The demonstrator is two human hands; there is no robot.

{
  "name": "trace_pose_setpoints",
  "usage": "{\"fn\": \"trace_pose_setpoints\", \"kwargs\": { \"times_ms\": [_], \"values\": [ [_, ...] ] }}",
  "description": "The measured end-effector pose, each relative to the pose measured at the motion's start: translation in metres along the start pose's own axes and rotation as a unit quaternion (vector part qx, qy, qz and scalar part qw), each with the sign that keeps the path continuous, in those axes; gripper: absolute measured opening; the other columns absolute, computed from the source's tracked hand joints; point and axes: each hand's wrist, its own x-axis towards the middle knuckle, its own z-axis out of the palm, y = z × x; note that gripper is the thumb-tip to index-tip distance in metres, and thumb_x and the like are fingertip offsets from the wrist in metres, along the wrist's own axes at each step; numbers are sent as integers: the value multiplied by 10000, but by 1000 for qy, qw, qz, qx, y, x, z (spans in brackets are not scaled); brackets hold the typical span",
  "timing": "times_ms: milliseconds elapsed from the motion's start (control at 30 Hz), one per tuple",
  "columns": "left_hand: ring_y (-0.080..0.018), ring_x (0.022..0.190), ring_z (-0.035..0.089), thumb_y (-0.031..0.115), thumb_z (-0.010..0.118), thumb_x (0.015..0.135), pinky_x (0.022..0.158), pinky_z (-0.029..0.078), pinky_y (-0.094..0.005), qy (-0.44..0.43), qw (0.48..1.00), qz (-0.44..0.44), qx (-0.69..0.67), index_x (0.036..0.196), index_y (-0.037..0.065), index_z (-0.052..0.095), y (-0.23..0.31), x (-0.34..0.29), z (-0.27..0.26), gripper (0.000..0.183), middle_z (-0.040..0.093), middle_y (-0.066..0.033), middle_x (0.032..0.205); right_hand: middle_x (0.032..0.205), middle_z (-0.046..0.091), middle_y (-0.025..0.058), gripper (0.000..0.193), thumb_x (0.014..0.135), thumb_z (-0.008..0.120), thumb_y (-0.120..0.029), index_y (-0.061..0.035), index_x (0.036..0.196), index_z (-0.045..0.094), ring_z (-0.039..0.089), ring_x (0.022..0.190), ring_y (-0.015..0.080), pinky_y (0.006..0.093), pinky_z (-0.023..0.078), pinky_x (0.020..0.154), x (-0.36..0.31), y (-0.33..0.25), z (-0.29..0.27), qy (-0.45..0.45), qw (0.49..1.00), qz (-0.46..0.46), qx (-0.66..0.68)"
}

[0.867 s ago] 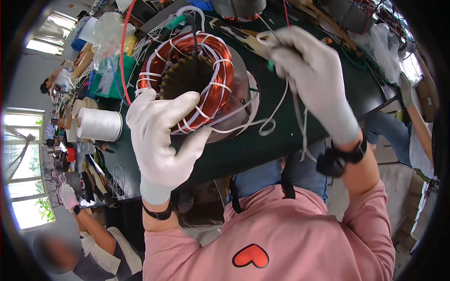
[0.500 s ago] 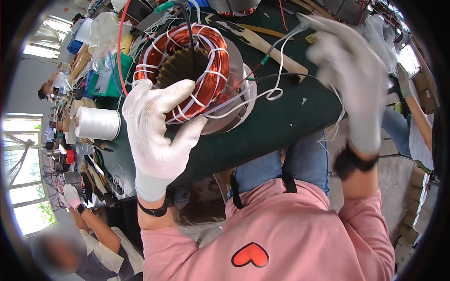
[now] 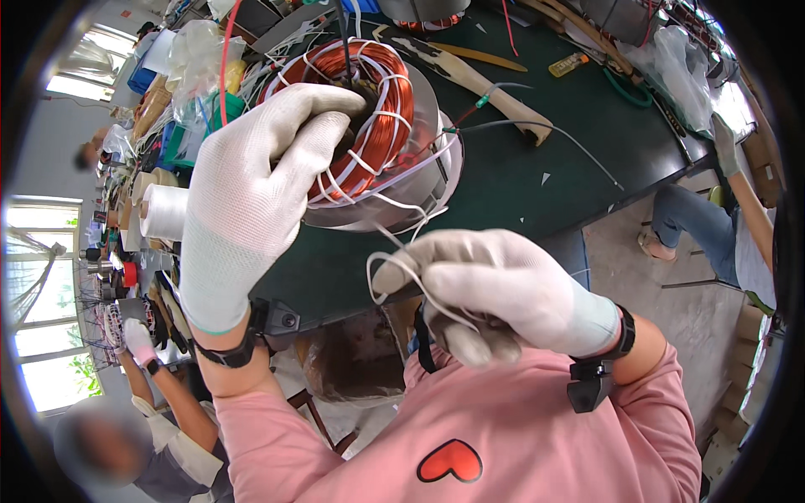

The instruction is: Tying and securing copper wires on an electric motor stator in a production environment.

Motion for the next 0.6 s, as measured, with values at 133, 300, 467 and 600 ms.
{"fn": "trace_pose_setpoints", "kwargs": {
  "times_ms": [133, 300, 467, 600],
  "values": [
    [-78, 891, 631, 157, 549, 1022, 811, 498, -234, -27, 998, 7, 54, 1148, -6, 693, 11, 8, -9, 251, 717, -61, 991, 671, 641, 55, 311, 1056, 474, -293, -13, 1149, 574, 485, 424, 72, 194, 390, 422, 11, 10, -8, 10, 995, -45, 92],
    [-288, 948, 656, 86, 635, 873, 852, 498, -367, -158, 919, 216, 290, 1059, -35, 671, 3, 32, -30, 225, 685, -135, 1015, 644, 615, 82, 264, 1001, 573, -284, -42, 919, 640, 592, 477, 153, 313, 483, 497, 44, -5, -27, 215, 666, -360, -617],
    [-324, 1002, 634, -9, 588, 850, 895, 489, -379, -32, 883, 256, 393, 1007, 4, 672, -11, 40, -48, 178, 657, -145, 1008, 843, 653, 61, 212, 989, 537, -161, -35, 1055, 694, 593, 581, 100, 240, 466, 497, 13, -1, -31, 154, 950, -141, -234],
    [-352, 969, 644, -15, 609, 827, 883, 496, -409, 142, 905, 288, 280, 991, -42, 673, 33, -20, -78, 178, 684, -169, 1069, 1214, 645, 145, 366, 951, 652, -165, 45, 1249, 637, 531, 581, 52, 150, 381, 474, 11, 17, -65, -166, 953, -226, 112]
  ]
}}
